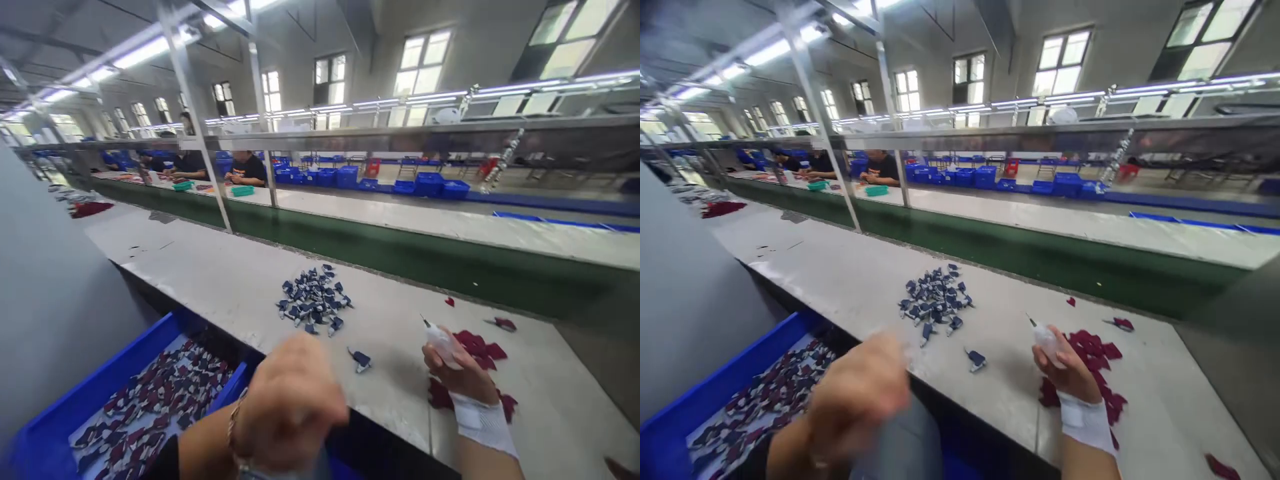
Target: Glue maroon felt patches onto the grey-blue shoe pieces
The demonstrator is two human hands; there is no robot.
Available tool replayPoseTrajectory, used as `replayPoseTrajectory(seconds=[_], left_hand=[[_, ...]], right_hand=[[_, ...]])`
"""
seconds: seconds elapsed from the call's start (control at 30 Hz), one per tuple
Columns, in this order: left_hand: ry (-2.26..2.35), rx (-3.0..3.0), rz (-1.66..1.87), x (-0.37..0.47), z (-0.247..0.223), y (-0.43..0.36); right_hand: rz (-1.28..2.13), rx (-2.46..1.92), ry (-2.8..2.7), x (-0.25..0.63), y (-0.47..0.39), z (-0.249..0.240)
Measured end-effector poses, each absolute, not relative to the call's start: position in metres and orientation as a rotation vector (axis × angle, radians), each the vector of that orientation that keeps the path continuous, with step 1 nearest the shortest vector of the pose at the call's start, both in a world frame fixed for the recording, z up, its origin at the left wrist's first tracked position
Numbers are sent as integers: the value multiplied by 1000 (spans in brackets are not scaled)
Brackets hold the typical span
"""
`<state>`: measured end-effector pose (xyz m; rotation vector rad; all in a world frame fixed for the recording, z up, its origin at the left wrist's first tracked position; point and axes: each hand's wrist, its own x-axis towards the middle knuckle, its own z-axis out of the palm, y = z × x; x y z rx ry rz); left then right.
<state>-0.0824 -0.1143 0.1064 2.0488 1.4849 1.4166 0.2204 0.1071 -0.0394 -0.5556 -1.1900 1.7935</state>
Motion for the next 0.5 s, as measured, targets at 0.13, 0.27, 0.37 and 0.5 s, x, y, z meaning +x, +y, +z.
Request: replayPoseTrajectory(seconds=[0.13,0.27,0.37,0.5], left_hand=[[1649,1871,898,-64,30,-44],[1551,1823,720,-57,-22,-1],[1411,1745,670,-57,-28,23],[1261,1499,698,-48,-26,64]], right_hand=[[1777,-472,-1109,239,109,-48],[1814,-430,-1139,243,109,-38],[1854,-447,-1203,247,116,-25],[1855,-497,-1270,251,141,-8]])
